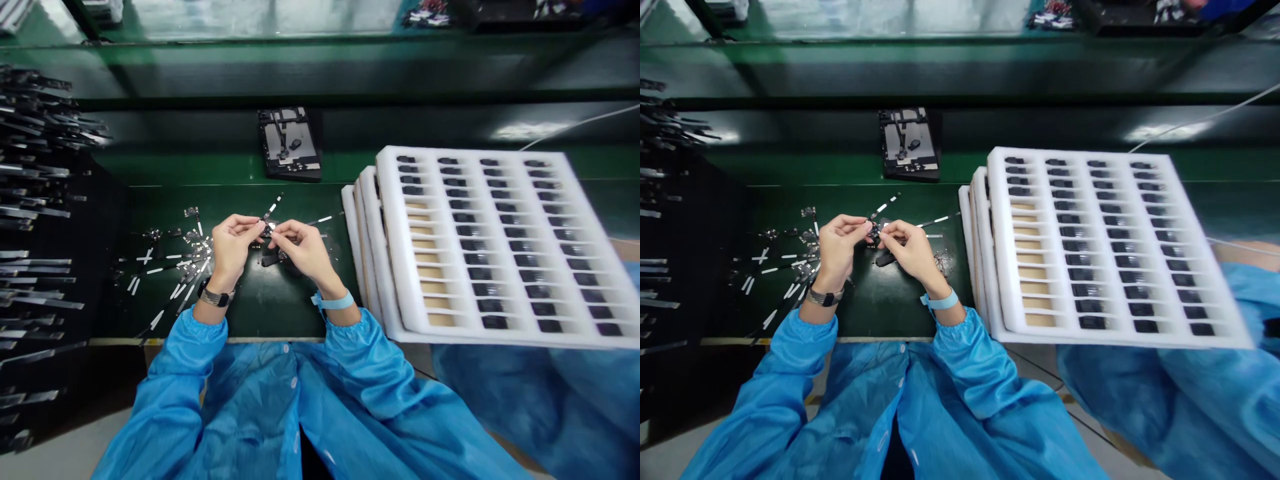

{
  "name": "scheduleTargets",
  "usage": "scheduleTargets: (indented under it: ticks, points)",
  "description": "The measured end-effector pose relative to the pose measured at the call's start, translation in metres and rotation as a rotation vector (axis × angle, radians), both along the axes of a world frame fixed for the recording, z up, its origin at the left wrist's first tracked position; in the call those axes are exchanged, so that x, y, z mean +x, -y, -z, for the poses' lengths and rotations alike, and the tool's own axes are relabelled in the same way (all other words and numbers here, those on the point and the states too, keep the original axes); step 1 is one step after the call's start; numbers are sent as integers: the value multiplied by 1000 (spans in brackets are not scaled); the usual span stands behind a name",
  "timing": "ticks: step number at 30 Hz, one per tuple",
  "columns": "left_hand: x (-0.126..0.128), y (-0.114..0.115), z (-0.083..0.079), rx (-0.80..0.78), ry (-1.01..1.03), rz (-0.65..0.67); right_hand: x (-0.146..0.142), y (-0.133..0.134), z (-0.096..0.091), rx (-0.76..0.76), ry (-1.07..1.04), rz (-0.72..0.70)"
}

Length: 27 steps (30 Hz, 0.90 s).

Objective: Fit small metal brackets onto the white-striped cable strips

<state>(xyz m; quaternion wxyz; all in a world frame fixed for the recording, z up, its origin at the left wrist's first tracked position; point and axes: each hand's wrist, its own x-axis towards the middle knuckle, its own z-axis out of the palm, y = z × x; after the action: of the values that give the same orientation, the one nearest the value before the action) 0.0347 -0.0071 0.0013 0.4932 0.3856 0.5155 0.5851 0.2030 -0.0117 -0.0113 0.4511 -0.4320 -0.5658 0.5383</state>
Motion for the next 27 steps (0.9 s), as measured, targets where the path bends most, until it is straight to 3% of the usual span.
scheduleTargets:
  ticks: [6, 15, 27]
  points:
    - [3, 3, 0, 35, -54, -11, 2, 0, 0, 1, 8, 17]
    - [-3, -2, 3, -43, 116, 94, 3, 0, -2, -14, -42, -5]
    - [-2, -2, 4, -85, 164, 150, 5, -1, -1, -58, -54, -21]
